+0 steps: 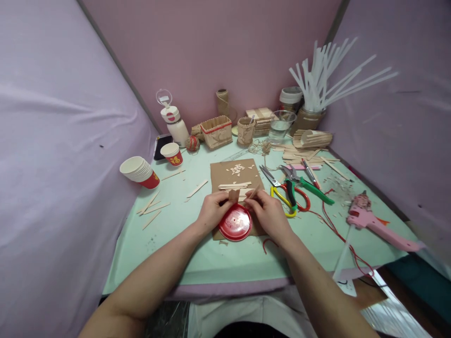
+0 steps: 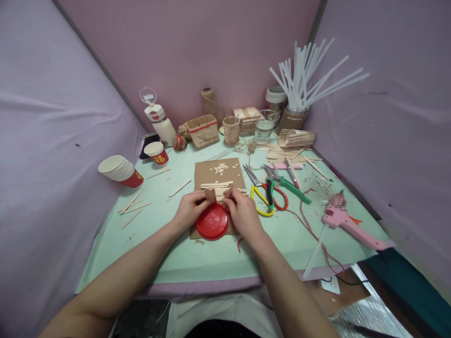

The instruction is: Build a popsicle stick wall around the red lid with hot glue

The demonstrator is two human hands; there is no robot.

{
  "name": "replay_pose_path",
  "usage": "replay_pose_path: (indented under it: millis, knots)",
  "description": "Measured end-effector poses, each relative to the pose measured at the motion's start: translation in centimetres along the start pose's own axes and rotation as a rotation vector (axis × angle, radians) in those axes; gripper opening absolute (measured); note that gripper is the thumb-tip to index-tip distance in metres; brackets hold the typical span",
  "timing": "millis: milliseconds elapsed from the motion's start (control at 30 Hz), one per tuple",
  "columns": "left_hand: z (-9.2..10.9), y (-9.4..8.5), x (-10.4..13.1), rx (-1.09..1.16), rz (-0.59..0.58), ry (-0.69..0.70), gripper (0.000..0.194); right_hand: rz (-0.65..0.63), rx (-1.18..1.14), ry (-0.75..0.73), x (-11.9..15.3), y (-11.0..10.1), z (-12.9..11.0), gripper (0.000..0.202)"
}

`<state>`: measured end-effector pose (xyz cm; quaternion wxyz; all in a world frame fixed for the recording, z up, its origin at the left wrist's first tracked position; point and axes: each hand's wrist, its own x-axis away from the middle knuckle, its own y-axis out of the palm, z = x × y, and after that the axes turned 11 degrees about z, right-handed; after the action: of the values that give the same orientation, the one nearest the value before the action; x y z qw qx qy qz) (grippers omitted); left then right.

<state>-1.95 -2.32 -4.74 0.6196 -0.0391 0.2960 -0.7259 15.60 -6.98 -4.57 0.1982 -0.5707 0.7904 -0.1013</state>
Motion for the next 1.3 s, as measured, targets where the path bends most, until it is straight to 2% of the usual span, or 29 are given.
replay_pose_path:
  millis: [67, 267, 600, 800, 1067, 1300]
  knots:
    - [-0.1, 0.0, 0.0, 0.0, 0.0, -0.001, 0.015, 0.034, 0.055, -0.028, 0.0, 0.2, -0.2, 0.011]
    - [-0.3, 0.1, 0.0, 0.034, 0.005, -0.01, 0.013, -0.026, 0.206, -0.168, -0.1, 1.0, -0.4, 0.019]
    - [-0.4, 0.0, -0.2, 0.078, -0.023, -0.014, 0.014, -0.088, 0.374, -0.214, -0.4, 1.4, -0.9, 0.018]
    - [-0.6, 0.0, -0.2, 0.102, -0.031, -0.062, 0.015, -0.114, 0.373, -0.232, -0.5, 1.4, -1.0, 0.02]
    - [-1.1, 0.1, -0.1, 0.139, -0.027, -0.019, 0.018, -0.08, 0.31, -0.243, -0.3, 1.4, -0.6, 0.022]
    - [-1.2, 0.1, -0.1, 0.131, -0.017, 0.012, 0.018, -0.072, 0.363, -0.263, -0.4, 1.4, -0.7, 0.024]
